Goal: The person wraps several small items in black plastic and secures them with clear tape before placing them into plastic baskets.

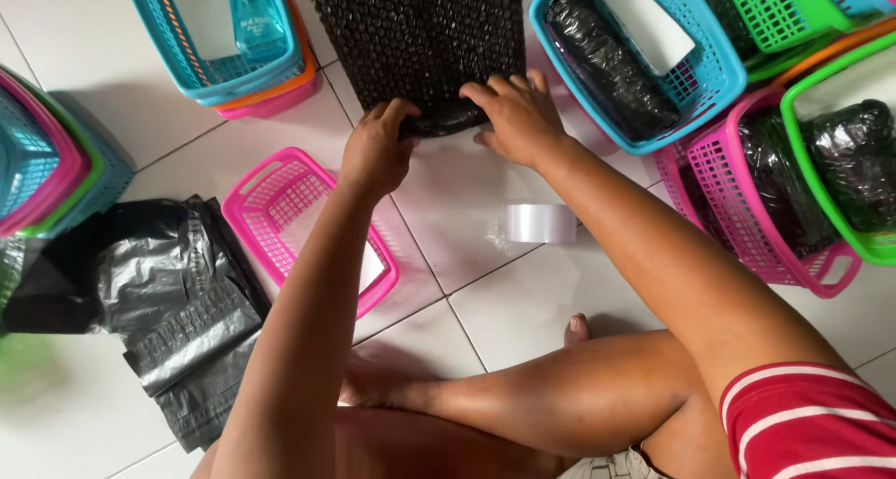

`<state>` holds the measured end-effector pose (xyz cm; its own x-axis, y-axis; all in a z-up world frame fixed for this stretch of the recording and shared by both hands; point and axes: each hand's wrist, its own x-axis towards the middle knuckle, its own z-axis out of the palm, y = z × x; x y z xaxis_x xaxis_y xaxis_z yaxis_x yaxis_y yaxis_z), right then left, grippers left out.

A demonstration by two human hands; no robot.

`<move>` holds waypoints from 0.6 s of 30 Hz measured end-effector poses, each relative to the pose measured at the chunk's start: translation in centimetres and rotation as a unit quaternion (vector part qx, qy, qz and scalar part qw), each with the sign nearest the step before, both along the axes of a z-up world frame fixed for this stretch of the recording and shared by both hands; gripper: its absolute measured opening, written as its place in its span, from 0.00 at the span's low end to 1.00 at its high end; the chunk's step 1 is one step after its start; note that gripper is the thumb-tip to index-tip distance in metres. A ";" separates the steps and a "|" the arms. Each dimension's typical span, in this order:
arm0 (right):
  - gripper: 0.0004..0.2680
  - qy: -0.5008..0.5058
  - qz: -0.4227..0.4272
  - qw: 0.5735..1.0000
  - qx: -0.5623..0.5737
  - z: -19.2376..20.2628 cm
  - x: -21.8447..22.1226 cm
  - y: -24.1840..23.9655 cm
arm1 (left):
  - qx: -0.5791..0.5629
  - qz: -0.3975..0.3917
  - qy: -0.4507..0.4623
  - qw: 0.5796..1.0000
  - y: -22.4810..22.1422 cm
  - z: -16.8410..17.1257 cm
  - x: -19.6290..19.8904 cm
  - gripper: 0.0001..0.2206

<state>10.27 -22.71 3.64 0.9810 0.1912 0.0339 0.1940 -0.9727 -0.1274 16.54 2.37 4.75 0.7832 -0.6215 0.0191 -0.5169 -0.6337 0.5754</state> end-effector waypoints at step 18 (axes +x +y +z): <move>0.14 -0.125 0.030 0.991 0.037 2.0 -0.7 0.5 | 0.046 0.192 0.044 0.979 -0.4 -3.3 1.5 0.14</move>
<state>9.55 -22.17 5.63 0.9272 0.2361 0.2906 0.2852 -0.9482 -0.1396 18.08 1.96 1.50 0.9555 -0.2772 -0.1008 -0.1819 -0.8229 0.5383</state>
